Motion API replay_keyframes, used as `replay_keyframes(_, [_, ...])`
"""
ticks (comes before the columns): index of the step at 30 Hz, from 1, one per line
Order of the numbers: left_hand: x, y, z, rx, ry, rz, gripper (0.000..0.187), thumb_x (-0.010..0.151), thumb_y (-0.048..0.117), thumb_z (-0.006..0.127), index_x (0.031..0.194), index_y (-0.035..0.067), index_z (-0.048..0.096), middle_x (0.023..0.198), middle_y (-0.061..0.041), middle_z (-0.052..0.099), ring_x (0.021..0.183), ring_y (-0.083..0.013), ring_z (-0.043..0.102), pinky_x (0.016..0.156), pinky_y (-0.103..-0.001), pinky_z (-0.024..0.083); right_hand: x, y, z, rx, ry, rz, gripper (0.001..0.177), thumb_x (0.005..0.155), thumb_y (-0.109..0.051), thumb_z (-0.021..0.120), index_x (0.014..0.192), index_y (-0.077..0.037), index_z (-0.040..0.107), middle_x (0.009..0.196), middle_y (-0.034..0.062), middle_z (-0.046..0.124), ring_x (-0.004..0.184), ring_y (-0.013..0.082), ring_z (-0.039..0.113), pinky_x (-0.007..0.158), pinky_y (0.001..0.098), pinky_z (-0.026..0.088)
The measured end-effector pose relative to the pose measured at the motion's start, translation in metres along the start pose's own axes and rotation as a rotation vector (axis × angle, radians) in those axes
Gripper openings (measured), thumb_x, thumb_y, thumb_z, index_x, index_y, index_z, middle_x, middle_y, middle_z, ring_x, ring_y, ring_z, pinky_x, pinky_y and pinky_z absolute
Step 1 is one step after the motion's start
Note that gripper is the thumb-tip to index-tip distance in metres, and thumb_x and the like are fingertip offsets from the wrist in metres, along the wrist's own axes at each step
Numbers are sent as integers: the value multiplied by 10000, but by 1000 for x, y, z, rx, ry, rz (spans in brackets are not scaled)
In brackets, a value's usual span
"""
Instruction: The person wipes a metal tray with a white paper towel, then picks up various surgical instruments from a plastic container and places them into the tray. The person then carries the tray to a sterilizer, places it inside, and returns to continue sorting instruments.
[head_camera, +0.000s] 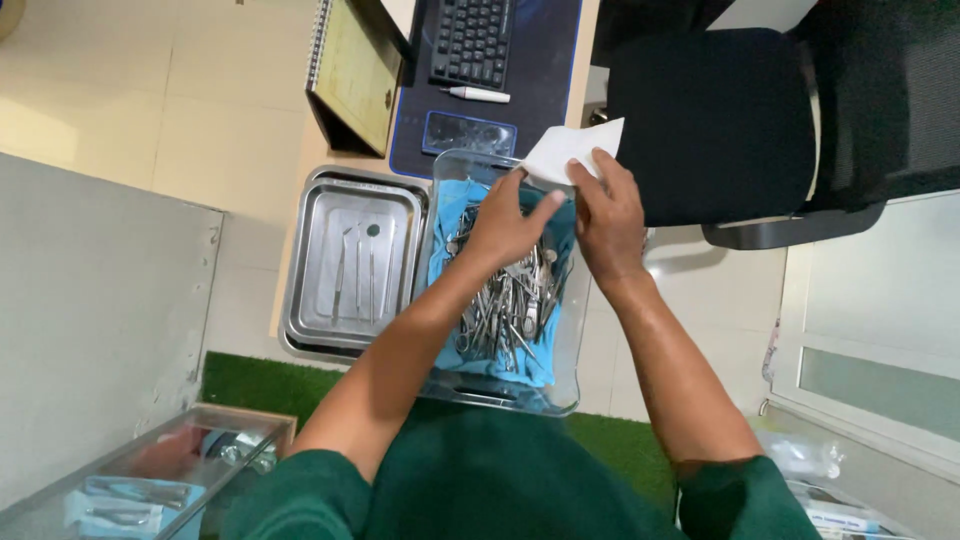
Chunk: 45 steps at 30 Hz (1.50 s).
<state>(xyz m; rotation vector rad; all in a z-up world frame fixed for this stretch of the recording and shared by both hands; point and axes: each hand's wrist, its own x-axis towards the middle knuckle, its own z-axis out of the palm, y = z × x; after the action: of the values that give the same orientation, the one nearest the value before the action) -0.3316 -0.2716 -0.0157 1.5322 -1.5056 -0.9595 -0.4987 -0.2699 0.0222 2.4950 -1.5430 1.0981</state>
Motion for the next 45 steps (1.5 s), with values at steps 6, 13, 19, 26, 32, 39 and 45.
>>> replay_keyframes(6, [3,39,-7,14,167,-27,736,798,528,804,1216,-43,601,1242,-227,624,1132,-324,638,960,-418,520,-12,12,-13,316,-49,157,262,939,63,712,1158,-81,733,1423,222,567,1257,363,651,980,393,567])
replay_keyframes(13, [4,-27,9,-301,-148,-192,425,935,369,759,1122,-10,709,1060,-151,765,923,-190,706,832,-324,555,-16,10,-17,344,-60,106,322,947,58,709,1229,-98,712,1566,208,435,1432,389,548,1127,396,540])
replay_keyframes(19, [9,-34,0,-888,-214,-48,387,971,42,674,1334,16,542,1194,-107,705,1073,-152,694,932,-307,577,-40,36,19,1100,6,642,882,955,-92,681,1620,-73,102,1615,191,296,1486,311,401,1206,422,389])
replay_keyframes(26, [18,-19,-22,-982,-437,-83,632,954,-53,675,1489,38,350,1264,-161,674,1177,-191,684,1034,-354,562,-5,27,0,1345,-260,947,727,1013,-214,633,1611,-14,270,1469,177,550,1384,244,521,1138,383,430])
replay_keyframes(32, [29,-3,-18,-814,-253,-51,935,860,-89,697,1610,134,185,1279,-175,639,1115,-211,689,934,-357,583,5,36,6,1190,-97,884,656,944,-4,666,1504,2,323,1156,122,693,1038,166,678,960,317,544])
replay_keyframes(39, [35,16,-18,184,22,237,775,764,66,840,1456,111,495,1341,-195,591,1183,-336,608,969,-455,527,28,36,9,307,-158,536,389,963,-33,657,1344,-59,581,1177,155,685,961,252,710,856,395,555])
replay_keyframes(45, [48,10,-8,712,-22,533,793,590,278,869,1312,83,605,1329,-173,586,1283,-370,476,1068,-544,326,28,35,8,-11,-119,89,371,844,-98,749,1211,-60,711,1370,282,604,1237,395,537,955,460,403])
